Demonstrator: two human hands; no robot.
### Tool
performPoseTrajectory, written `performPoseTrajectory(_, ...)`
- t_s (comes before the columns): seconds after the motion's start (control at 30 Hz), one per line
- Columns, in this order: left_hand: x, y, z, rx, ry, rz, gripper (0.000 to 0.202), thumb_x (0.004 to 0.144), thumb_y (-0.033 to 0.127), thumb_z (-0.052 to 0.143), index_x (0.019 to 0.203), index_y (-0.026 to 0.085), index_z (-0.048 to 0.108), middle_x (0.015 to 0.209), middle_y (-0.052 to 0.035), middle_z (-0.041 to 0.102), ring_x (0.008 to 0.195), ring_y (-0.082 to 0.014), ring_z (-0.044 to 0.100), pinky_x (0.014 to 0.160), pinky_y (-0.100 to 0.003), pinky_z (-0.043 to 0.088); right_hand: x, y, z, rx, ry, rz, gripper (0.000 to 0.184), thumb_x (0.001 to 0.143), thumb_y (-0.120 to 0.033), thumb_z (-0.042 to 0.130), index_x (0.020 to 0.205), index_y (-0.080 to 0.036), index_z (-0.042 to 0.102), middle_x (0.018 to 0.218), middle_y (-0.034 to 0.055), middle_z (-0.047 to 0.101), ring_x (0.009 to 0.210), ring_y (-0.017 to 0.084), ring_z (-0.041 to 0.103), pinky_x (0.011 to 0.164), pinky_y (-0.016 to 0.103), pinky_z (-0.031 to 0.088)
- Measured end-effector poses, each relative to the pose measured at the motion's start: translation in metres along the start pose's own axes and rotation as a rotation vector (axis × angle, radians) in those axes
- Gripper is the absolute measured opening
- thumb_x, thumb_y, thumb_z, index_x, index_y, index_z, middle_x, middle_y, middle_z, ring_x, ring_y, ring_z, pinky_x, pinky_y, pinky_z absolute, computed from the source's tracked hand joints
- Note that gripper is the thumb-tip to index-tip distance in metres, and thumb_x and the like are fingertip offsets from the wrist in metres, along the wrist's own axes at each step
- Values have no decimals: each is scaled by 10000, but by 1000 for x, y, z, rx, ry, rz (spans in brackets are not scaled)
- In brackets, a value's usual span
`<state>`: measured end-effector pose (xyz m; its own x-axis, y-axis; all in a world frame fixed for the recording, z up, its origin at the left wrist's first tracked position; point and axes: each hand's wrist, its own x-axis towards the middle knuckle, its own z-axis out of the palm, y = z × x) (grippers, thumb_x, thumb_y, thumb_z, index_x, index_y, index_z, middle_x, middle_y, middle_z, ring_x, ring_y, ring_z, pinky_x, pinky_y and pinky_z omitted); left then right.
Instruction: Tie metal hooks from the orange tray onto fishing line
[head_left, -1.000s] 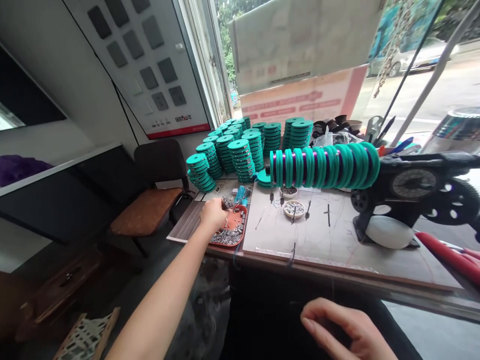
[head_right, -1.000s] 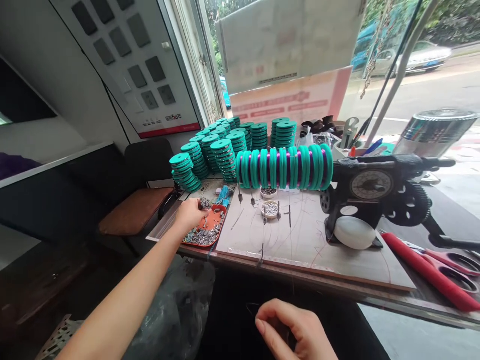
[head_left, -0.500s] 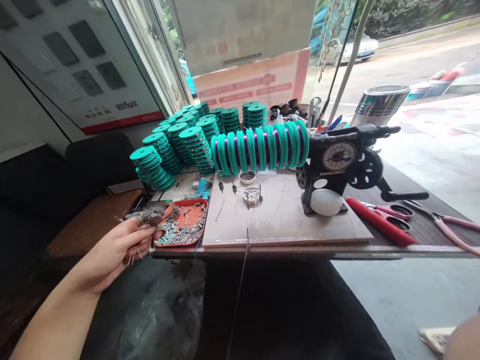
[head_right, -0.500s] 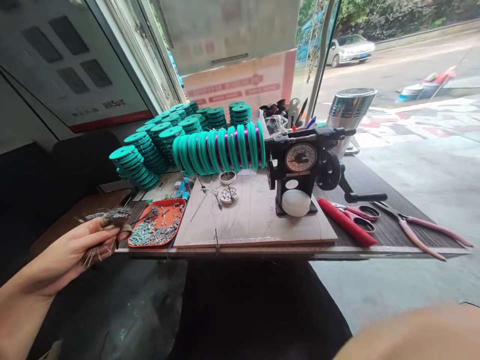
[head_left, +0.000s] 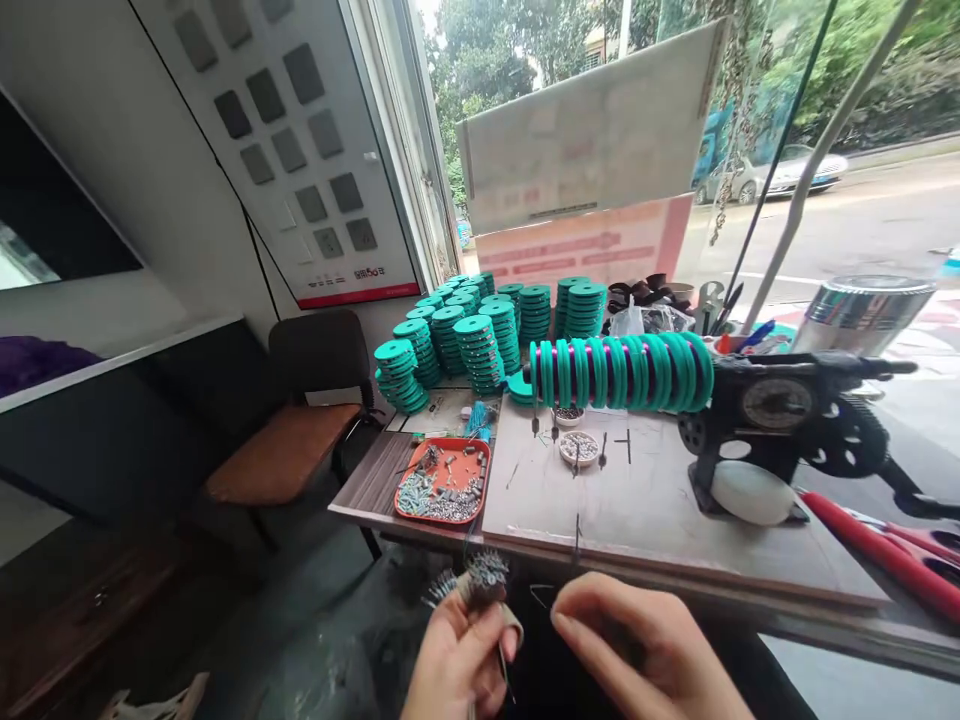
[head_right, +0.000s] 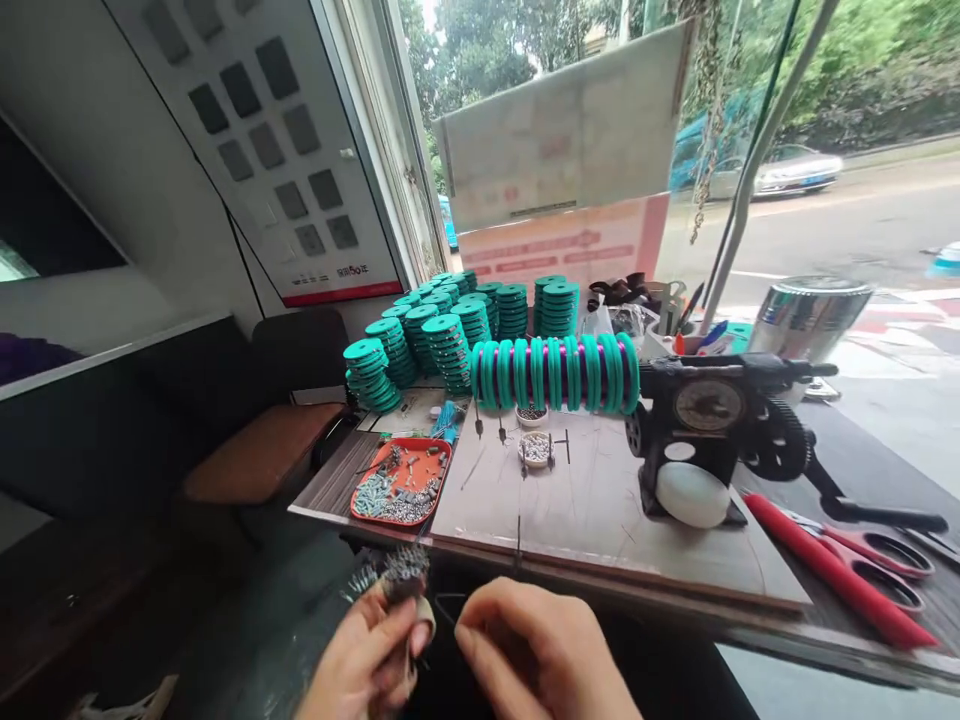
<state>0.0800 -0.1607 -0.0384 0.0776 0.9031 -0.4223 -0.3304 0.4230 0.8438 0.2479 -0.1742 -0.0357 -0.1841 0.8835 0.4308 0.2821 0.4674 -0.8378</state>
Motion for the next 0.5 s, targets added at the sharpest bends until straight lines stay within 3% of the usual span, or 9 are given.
performPoseTrajectory(0.07,-2,-20,4,-48,3,-16,457,452,455,813,710,165,570,451,68,537,271,33,195,301,-120,105,2,2,6,84,-14,73,235,860,-304,477,681,-202,592,590,-13,629,503,122,561,477,180,438)
performPoseTrajectory(0.23,-7,-49,12,-78,93,81,402,447,431,824,662,143,644,465,25,544,436,-57,455,418,-140,307,-9,18,22,251,70,271,290,820,-398,536,655,-173,616,554,-2,604,523,133,540,516,203,429)
performPoseTrajectory(0.4,1,-62,11,65,163,291,387,473,461,802,657,139,691,451,28,530,436,-68,413,487,-191,367,-8,24,24,308,63,370,337,778,-455,569,644,-154,639,540,3,567,517,137,499,507,223,404)
performPoseTrajectory(0.5,2,-66,8,71,219,336,396,472,444,809,707,144,703,462,25,545,455,-79,439,488,-185,377,-8,25,24,340,30,386,340,790,-456,554,655,-150,614,538,-8,532,497,123,461,481,214,380)
